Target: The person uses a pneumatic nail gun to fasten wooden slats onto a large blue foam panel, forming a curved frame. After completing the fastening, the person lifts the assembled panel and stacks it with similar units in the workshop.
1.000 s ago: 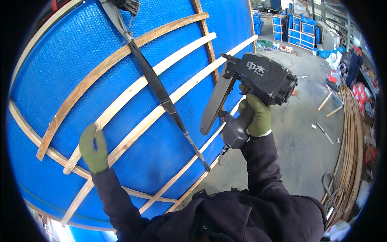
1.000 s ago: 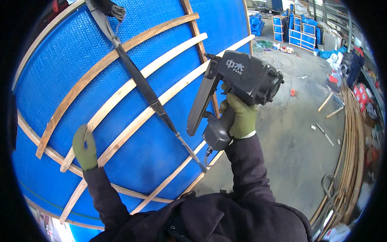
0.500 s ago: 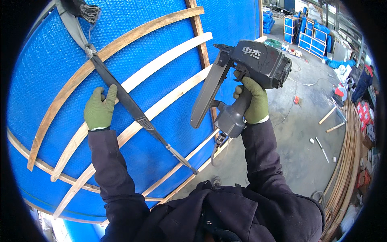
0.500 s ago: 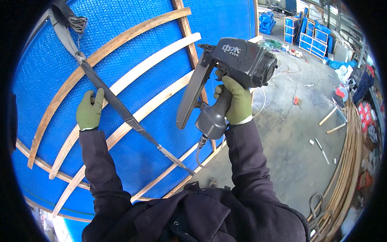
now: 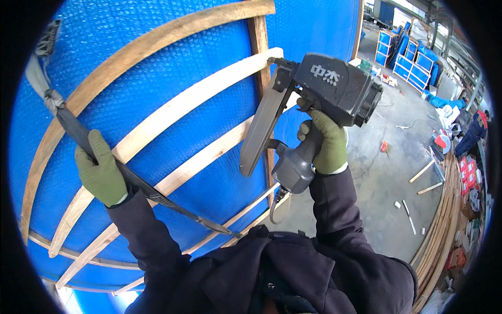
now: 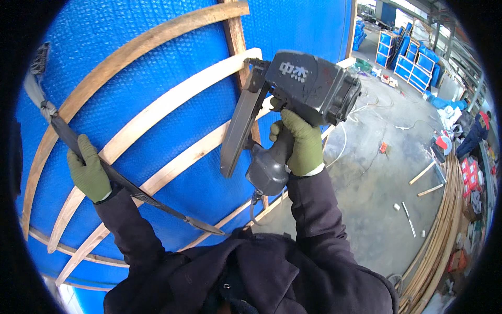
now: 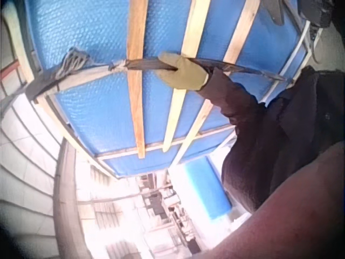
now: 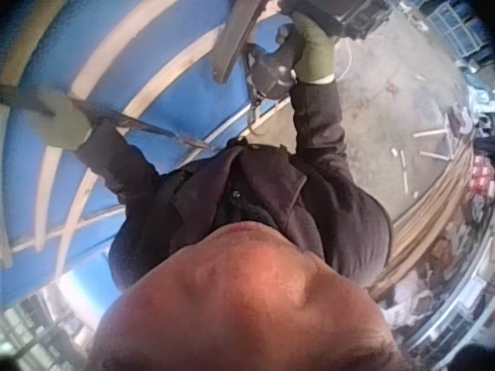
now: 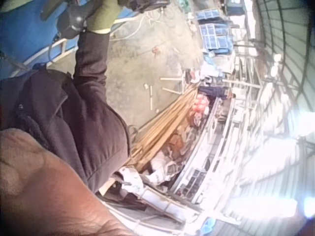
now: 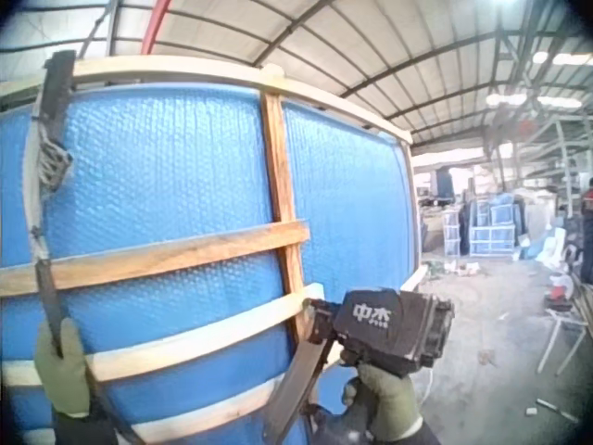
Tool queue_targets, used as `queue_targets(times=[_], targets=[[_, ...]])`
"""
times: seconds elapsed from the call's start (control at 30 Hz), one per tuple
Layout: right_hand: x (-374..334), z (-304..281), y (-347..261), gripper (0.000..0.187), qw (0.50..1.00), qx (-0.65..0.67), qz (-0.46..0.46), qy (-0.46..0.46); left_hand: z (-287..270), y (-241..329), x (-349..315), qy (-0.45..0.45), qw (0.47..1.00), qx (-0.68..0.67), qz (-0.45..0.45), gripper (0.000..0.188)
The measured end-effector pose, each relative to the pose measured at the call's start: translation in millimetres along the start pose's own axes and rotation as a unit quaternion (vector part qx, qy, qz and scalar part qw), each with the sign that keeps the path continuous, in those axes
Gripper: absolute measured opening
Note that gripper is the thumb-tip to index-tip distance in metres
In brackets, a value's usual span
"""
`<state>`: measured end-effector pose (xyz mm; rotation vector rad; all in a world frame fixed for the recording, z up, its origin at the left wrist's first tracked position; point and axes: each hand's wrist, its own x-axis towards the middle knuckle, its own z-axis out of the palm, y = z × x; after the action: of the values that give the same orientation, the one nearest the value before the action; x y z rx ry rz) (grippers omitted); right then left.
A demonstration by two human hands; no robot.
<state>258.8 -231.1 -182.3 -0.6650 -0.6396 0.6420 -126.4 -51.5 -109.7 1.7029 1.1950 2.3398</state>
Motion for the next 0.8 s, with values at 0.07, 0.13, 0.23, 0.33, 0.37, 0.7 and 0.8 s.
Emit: queue_targets(times=[0.07,0.13,0.23,0.33,0.37,0.7,0.8], targets=[[3,-2,-5,0.040,1.000,0.002,0.009,-0.010,4,-2,-1,0.002,1.000,-0.021,0.005,0.034],[5,-4,-11,0.038,0.999,0.007,-0.008,-0.035,6,-4,-2,0.021,0.999,-0.031,-0.028,0.036],[9,-6,-22,0.037,0.999,-0.019,0.027,-0.034,9,-4,-5,0.041,0.999,0.000,-0.027,0.037],[17,-13,-32,0.041,0.998,-0.011,0.056,-0.037,12,-3,-5,0.051,0.998,0.028,0.012,0.036],[17,-17,-35,0.041,0.997,-0.010,0.064,-0.045,12,-4,-5,0.048,0.999,0.021,0.007,0.037],[18,-27,-25,0.006,0.989,-0.063,0.035,-0.128,4,-13,-1,0.046,0.997,0.061,-0.006,0.045],[19,-40,-21,0.006,0.981,-0.121,0.002,-0.152,4,-13,-2,0.052,0.997,0.052,-0.023,0.048]])
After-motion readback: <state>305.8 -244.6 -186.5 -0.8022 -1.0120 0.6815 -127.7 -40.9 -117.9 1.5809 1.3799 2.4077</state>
